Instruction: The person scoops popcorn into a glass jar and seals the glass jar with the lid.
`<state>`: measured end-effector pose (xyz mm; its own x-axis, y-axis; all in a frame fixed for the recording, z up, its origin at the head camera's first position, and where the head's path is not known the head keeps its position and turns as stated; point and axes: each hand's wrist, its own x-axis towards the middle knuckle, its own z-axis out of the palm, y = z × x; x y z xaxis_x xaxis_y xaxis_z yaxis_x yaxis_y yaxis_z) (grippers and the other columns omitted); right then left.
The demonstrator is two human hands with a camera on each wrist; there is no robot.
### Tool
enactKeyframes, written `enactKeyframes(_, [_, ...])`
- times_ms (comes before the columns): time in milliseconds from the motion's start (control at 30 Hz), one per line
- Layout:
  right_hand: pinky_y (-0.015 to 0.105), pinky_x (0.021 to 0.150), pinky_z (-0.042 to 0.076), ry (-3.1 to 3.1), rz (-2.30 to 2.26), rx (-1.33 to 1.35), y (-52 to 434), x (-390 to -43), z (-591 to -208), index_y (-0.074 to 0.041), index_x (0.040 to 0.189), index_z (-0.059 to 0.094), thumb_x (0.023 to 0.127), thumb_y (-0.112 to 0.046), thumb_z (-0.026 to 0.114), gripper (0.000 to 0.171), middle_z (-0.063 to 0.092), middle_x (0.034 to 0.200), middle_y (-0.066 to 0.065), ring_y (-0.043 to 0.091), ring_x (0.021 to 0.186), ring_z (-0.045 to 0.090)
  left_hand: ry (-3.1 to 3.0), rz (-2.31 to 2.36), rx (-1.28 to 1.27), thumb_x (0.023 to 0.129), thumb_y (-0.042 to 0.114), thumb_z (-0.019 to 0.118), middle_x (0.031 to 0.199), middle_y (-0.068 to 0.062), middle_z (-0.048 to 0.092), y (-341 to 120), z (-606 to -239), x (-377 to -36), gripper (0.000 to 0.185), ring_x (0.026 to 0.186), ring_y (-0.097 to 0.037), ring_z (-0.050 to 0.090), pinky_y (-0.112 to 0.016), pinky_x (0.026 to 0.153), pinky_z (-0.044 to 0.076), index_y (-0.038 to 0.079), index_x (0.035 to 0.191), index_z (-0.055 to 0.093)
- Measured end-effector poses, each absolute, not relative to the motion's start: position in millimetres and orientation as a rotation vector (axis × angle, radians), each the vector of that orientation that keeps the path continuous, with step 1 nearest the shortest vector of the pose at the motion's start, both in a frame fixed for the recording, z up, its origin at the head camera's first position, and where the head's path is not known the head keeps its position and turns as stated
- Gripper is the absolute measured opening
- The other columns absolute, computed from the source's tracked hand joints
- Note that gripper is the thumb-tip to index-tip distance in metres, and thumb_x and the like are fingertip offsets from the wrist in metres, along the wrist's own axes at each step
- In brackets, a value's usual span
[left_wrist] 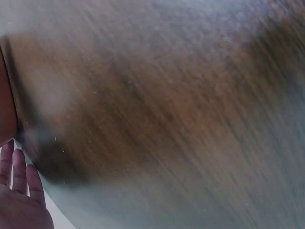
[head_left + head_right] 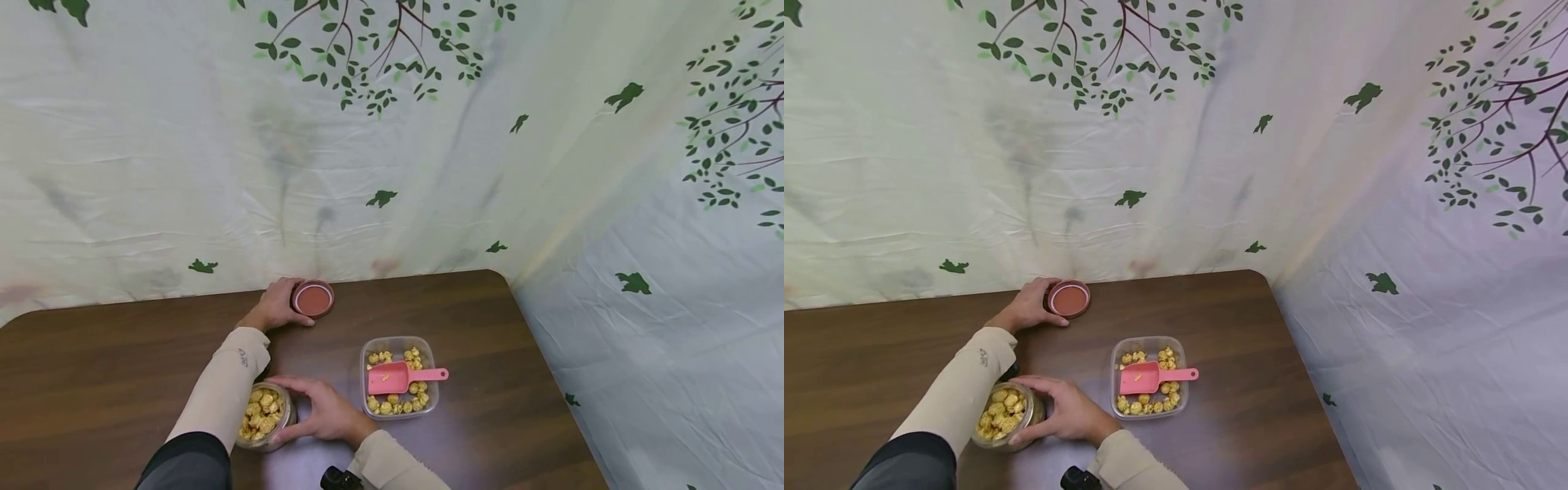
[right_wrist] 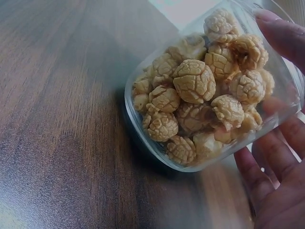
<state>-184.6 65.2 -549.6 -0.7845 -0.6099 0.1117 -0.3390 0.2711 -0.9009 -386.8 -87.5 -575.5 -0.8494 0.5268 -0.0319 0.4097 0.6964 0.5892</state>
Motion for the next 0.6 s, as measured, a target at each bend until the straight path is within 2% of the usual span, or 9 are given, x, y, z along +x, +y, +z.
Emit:
enactKeyframes(367, [0.022, 0.108, 0.032, 2.26, -1.54, -0.865, 65.1, -184.0, -549.3, -0.014, 0.142, 0.048, 0.074, -0.013, 0.084, 0.078, 0.05, 0.142, -0.003, 0.003, 0.13, 0.041, 2.718, 0.862, 0.686, 0.066, 0.041, 0.087, 0.128, -0.027, 0.048, -89.3, -576.1, -383.0, 0.092, 0.117, -0.046, 0.04, -0.062, 0.096, 0.033, -0.002, 0.137, 0.046])
enactKeyframes(600, [0.023, 0.109, 0.031, 2.244, -1.549, -0.845, 65.3, -184.3, -552.6, -0.017, 0.143, 0.047, 0.075, -0.013, 0.083, 0.077, 0.049, 0.143, -0.007, 0.002, 0.131, 0.04, 2.714, 0.93, 0.765, 0.065, 0.037, 0.088, 0.125, -0.026, 0.054, -89.7, -575.9, -384.8, 0.088, 0.118, -0.042, 0.046, -0.057, 0.101, 0.034, -0.005, 0.132, 0.051])
